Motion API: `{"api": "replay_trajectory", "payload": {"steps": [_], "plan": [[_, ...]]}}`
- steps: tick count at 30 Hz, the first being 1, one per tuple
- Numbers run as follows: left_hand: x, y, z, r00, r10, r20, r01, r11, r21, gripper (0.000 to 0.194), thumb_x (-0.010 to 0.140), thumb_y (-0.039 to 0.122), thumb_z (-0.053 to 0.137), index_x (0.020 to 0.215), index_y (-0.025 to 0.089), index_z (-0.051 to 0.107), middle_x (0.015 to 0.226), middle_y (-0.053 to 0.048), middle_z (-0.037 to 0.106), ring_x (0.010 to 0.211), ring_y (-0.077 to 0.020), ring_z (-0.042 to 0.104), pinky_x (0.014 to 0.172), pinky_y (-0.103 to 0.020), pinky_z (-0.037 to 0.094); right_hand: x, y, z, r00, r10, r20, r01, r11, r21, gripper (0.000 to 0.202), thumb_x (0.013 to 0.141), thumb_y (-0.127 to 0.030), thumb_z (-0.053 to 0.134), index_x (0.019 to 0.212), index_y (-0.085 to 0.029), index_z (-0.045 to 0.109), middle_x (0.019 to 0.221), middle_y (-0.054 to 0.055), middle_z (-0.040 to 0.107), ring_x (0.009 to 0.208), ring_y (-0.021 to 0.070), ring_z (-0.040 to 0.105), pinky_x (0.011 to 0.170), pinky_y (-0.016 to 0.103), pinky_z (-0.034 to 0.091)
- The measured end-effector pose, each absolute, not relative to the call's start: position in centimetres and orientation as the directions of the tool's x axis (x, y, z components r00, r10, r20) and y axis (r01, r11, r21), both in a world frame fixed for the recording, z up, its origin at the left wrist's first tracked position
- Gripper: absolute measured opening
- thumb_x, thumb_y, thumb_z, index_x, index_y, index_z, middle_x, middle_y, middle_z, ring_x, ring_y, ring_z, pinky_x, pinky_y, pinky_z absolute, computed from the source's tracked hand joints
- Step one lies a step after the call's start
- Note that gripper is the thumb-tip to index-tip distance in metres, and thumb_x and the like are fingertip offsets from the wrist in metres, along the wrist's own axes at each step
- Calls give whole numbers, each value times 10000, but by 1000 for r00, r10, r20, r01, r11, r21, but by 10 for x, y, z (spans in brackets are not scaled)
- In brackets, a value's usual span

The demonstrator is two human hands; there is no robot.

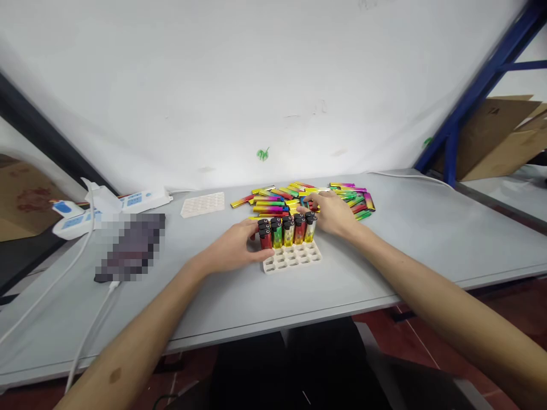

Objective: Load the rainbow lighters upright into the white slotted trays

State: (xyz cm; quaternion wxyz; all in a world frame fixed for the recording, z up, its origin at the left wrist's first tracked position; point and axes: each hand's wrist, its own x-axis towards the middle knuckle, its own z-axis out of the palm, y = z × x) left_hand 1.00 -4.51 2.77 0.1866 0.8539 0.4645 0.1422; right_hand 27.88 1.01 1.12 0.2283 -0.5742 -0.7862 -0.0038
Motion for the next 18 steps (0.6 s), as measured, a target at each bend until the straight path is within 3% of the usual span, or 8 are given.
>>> {"api": "replay_trajectory", "payload": {"steps": [3, 8, 13, 18], "plan": [[9, -44, 27, 520, 851, 71, 744, -493, 451, 416, 822, 602, 613, 913, 196, 608, 936, -60, 644, 823, -224, 579, 714, -350, 463, 271, 3, 15, -222, 923, 316, 927, 300, -225, 323, 919, -373, 579, 1128, -139, 656, 1074, 172, 696, 1031, 331, 594, 765, 375, 442], [8, -44, 26, 526, 849, 56, 749, -493, 443, 453, 827, 632, 607, 962, 200, 616, 999, -67, 651, 883, -241, 593, 762, -362, 468, 273, 3, 14, -140, 935, 325, 928, 238, -285, 305, 892, -232, 546, 1155, -106, 634, 1104, 195, 674, 1001, 325, 621, 794, 378, 451], [7, -44, 26, 513, 857, 53, 768, -485, 418, 461, 823, 657, 602, 895, 201, 600, 949, -61, 651, 847, -236, 590, 726, -351, 466, 285, 10, 6, -74, 909, 410, 834, 281, -474, 252, 830, -281, 598, 1049, -156, 602, 1088, 148, 658, 935, 276, 635, 796, 359, 470], [7, -43, 26, 526, 848, 57, 752, -496, 435, 481, 821, 666, 599, 940, 201, 624, 995, -69, 658, 883, -246, 599, 760, -363, 475, 285, 9, 6, -92, 939, 332, 734, 289, -614, 274, 836, -243, 547, 1097, -202, 473, 943, 78, 700, 771, 240, 636, 685, 323, 439]]}}
